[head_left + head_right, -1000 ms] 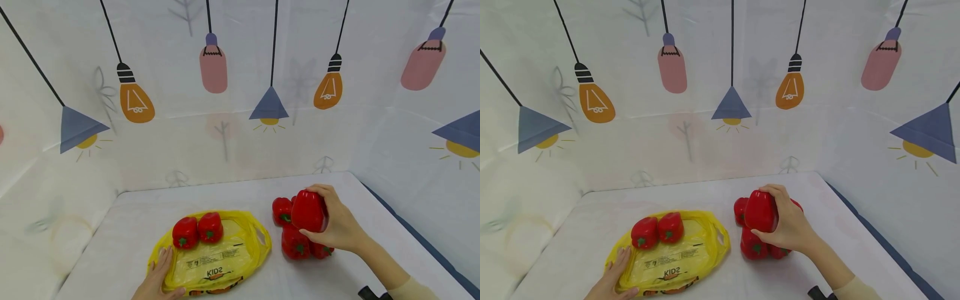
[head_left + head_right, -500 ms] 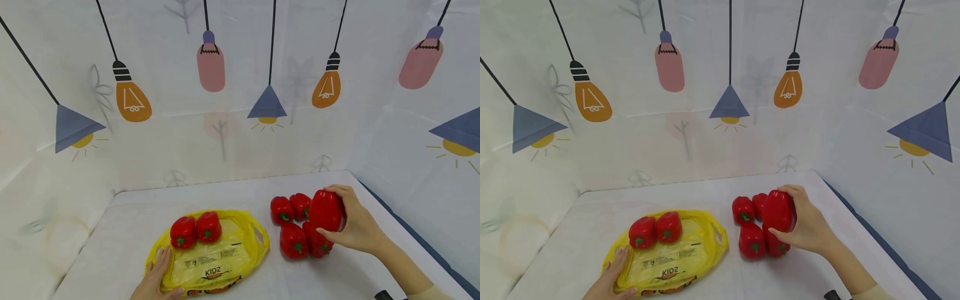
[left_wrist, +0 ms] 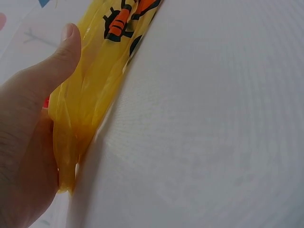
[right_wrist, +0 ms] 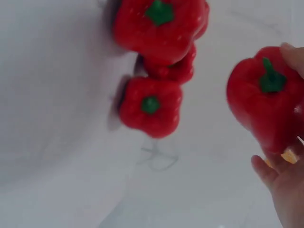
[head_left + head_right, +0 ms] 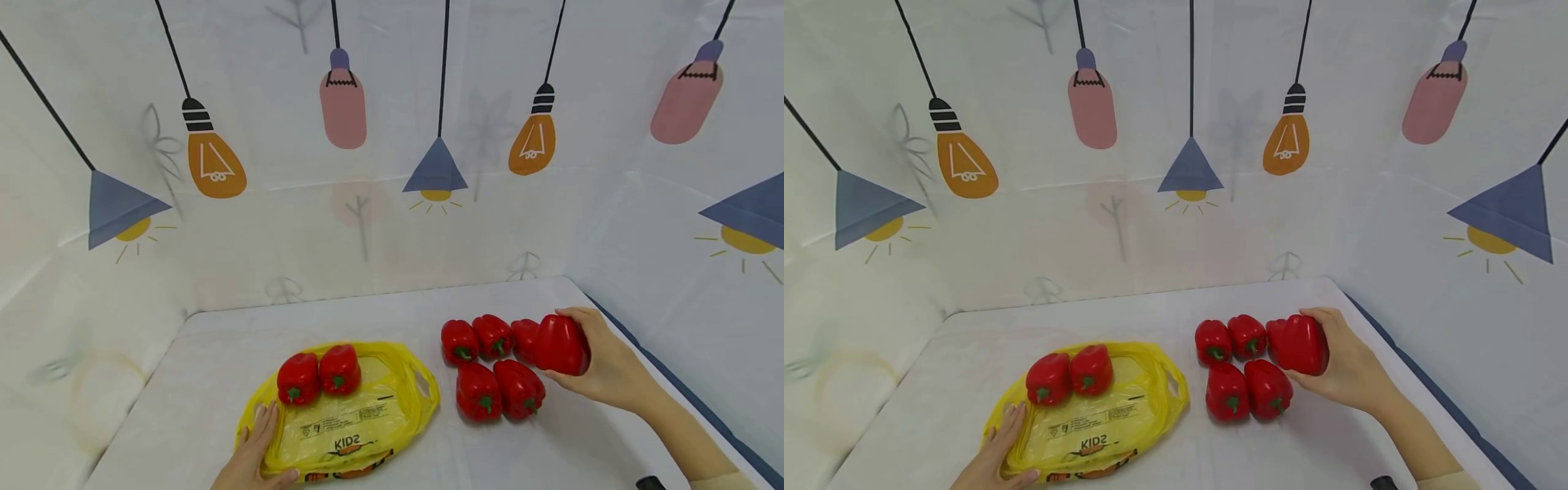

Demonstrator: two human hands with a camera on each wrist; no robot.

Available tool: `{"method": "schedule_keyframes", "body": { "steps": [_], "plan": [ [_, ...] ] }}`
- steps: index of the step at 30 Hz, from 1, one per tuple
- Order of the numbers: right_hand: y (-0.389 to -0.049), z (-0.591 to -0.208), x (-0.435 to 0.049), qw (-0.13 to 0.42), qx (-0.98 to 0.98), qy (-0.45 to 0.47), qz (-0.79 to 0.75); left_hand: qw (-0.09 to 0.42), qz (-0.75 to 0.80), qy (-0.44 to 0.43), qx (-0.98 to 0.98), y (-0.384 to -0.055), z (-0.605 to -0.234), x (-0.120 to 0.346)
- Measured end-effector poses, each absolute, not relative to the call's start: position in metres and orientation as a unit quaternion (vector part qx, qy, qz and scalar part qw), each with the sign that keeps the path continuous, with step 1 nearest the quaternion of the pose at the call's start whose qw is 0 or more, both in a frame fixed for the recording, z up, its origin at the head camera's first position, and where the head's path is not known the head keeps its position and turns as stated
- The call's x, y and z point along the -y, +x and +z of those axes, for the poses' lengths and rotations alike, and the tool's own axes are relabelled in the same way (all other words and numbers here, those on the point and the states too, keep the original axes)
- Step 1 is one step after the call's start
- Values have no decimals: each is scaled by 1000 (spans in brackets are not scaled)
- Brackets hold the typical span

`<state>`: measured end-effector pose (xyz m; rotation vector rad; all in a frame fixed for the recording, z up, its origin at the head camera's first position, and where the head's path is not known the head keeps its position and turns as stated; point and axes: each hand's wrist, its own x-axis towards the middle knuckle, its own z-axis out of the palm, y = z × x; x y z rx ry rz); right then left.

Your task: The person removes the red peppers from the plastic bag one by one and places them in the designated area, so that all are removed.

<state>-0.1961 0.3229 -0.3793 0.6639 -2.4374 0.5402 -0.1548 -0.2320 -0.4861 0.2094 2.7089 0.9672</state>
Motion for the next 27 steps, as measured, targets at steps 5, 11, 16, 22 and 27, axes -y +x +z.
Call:
{"method": "schedule_keyframes", "body": {
  "steps": [5, 11, 16, 22, 27],
  "plan": [
    [-199, -396, -342, 205, 938, 216, 175, 127, 333, 72, -932, -154, -485, 232],
    [-199, -412, -351, 73, 964, 184, 178, 129, 333, 71, -931, -154, -486, 231],
    [-199, -420, -348, 15, 960, 197, 198, 129, 334, 70, -931, -154, -487, 231],
    [-202, -426, -344, 7, 948, 221, 231, 127, 333, 68, -932, -153, -487, 230],
    [-203, -428, -343, -1, 944, 217, 249, 127, 333, 70, -932, -154, -486, 230]
  ]
}}
